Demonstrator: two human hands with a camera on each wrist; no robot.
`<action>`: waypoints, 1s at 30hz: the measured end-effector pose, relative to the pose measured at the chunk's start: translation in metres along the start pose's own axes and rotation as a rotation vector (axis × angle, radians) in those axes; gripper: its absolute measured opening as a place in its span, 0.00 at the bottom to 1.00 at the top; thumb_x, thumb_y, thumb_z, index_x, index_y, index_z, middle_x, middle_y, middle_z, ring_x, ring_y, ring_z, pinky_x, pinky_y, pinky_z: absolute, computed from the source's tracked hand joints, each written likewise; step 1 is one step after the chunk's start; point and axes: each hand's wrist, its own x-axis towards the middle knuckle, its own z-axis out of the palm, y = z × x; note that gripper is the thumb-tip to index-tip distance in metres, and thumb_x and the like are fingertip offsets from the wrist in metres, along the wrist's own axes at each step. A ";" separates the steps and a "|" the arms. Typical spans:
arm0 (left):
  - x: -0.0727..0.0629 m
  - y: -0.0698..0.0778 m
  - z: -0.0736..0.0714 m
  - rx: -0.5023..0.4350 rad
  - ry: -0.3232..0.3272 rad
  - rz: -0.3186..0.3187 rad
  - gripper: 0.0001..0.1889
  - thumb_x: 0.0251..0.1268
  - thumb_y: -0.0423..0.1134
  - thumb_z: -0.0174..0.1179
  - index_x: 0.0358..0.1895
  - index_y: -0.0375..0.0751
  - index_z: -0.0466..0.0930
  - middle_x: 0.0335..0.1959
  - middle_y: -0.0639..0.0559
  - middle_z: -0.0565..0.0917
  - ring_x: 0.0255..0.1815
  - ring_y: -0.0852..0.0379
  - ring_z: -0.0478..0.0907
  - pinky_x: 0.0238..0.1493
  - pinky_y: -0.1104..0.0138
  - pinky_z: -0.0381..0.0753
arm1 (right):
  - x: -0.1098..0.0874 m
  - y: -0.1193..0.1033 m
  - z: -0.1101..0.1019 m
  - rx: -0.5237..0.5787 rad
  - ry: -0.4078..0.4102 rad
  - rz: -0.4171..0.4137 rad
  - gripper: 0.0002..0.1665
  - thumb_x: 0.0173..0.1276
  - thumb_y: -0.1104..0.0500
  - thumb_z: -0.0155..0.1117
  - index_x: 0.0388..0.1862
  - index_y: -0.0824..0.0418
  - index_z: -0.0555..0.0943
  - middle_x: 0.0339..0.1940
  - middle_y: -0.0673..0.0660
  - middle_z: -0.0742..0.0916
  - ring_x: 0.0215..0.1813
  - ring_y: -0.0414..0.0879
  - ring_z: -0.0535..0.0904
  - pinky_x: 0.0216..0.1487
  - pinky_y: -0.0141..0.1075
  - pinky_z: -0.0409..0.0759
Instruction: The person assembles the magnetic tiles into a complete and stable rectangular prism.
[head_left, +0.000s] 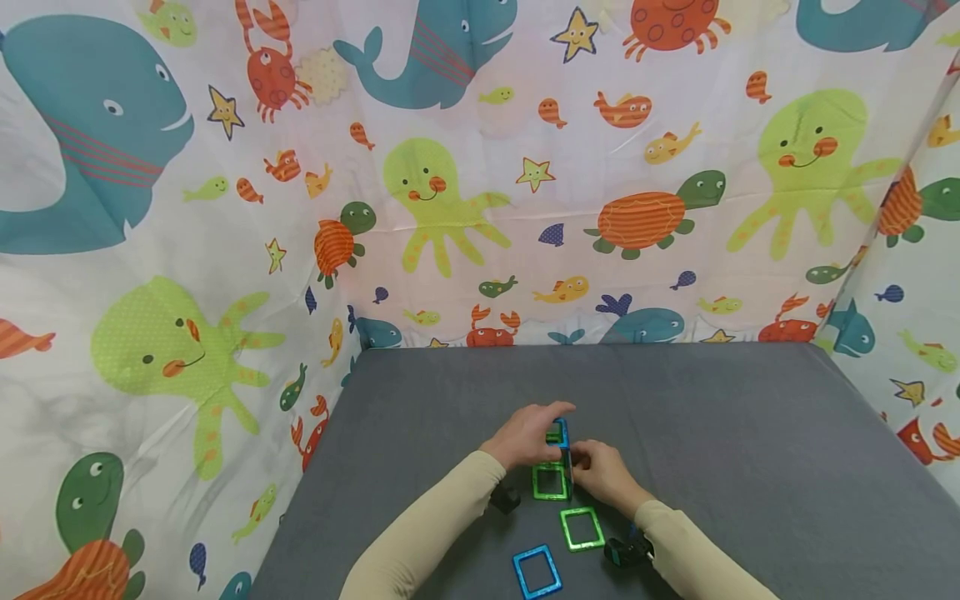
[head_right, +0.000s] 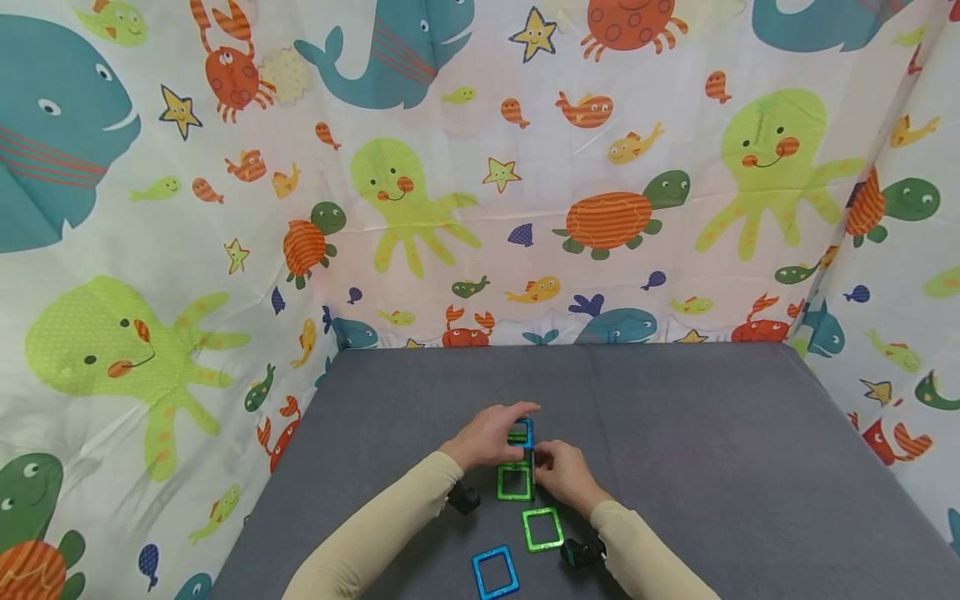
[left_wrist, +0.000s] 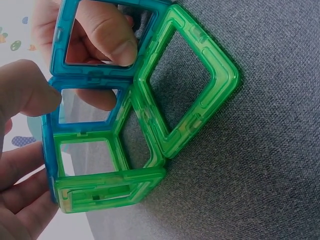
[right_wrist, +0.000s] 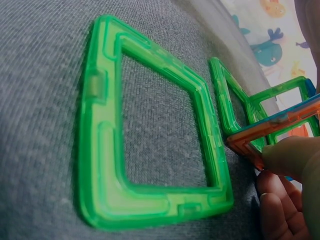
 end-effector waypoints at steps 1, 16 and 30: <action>0.000 0.000 0.000 -0.003 -0.002 -0.003 0.38 0.62 0.38 0.69 0.76 0.51 0.66 0.46 0.47 0.87 0.33 0.61 0.71 0.34 0.73 0.70 | 0.000 0.000 0.000 0.000 0.001 0.000 0.09 0.63 0.67 0.70 0.42 0.60 0.88 0.34 0.52 0.84 0.32 0.40 0.78 0.33 0.33 0.78; -0.002 0.000 -0.001 -0.016 -0.016 -0.008 0.37 0.64 0.39 0.68 0.76 0.46 0.66 0.37 0.46 0.87 0.26 0.62 0.69 0.29 0.73 0.67 | 0.001 0.001 0.000 -0.015 -0.002 -0.021 0.09 0.63 0.66 0.71 0.42 0.59 0.88 0.34 0.52 0.85 0.32 0.40 0.78 0.32 0.33 0.77; -0.009 0.002 -0.004 0.059 0.014 0.015 0.35 0.64 0.41 0.66 0.75 0.48 0.69 0.68 0.51 0.79 0.62 0.54 0.78 0.63 0.64 0.79 | 0.002 0.001 -0.002 -0.016 -0.008 -0.042 0.09 0.63 0.65 0.71 0.43 0.59 0.88 0.35 0.52 0.85 0.33 0.40 0.78 0.33 0.34 0.78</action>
